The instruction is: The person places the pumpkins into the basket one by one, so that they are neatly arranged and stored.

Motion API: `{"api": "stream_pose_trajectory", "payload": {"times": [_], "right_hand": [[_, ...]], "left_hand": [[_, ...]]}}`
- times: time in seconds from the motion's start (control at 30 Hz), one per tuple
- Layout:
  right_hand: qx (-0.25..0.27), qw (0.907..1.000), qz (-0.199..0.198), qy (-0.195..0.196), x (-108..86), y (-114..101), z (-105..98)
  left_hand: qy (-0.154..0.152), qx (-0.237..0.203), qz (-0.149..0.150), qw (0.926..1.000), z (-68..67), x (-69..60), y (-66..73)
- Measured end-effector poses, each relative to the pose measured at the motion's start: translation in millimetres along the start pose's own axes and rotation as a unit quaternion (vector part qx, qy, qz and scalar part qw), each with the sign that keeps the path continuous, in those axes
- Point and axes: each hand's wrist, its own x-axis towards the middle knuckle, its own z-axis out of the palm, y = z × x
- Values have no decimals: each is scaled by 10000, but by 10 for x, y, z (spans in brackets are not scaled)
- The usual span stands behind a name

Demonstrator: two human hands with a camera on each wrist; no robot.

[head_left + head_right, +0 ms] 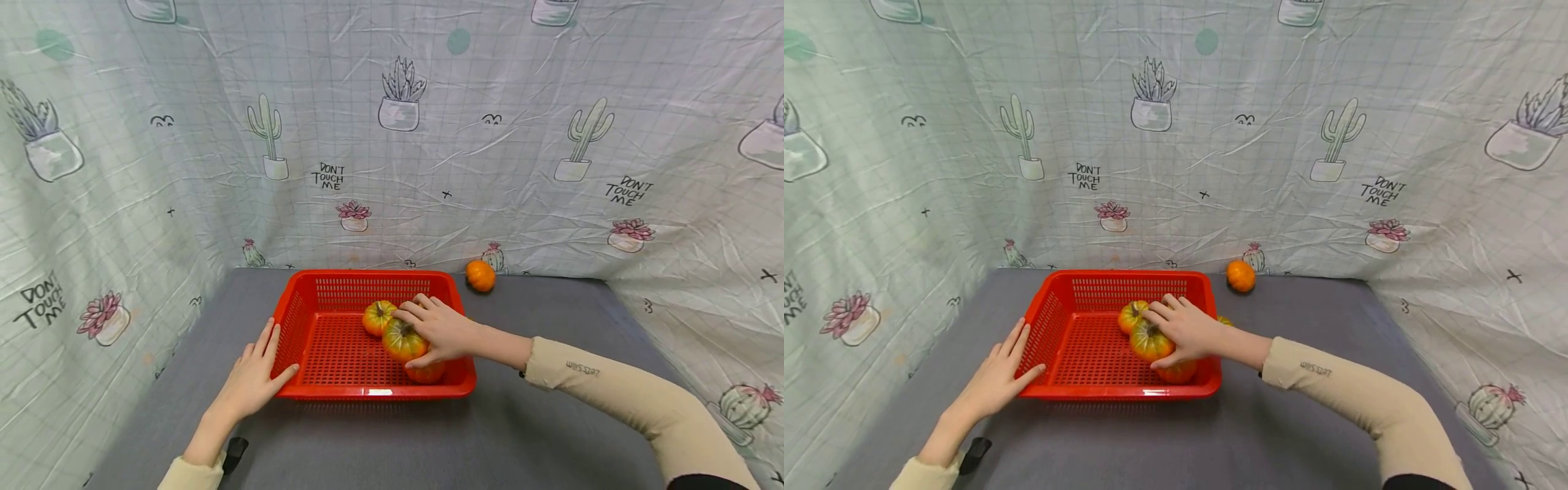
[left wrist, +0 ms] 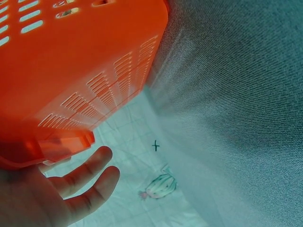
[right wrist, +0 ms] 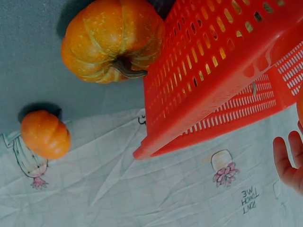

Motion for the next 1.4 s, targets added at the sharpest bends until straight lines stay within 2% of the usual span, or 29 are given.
{"api": "stream_pose_trajectory", "payload": {"times": [0.27,0.4,0.63,0.87,1.07,1.4], "right_hand": [[-403,9982,-435,-116,121,43,6],[-404,9972,-588,-238,203,86,9],[-144,9930,-890,-765,285,148,40],[123,9873,-997,-1229,338,150,98],[128,9852,-1209,-1210,428,123,74],[-362,9849,-1400,-948,533,49,93]], "left_hand": [[-33,-56,19,10000,-9,11,-19],[-46,-62,5,10000,-28,28,-30],[-117,-110,-12,9999,-31,37,-27],[-119,-173,-23,9998,-27,23,-16],[-118,-244,-37,9996,-30,9,-11],[-105,-258,-40,9996,-20,12,-8]]}}
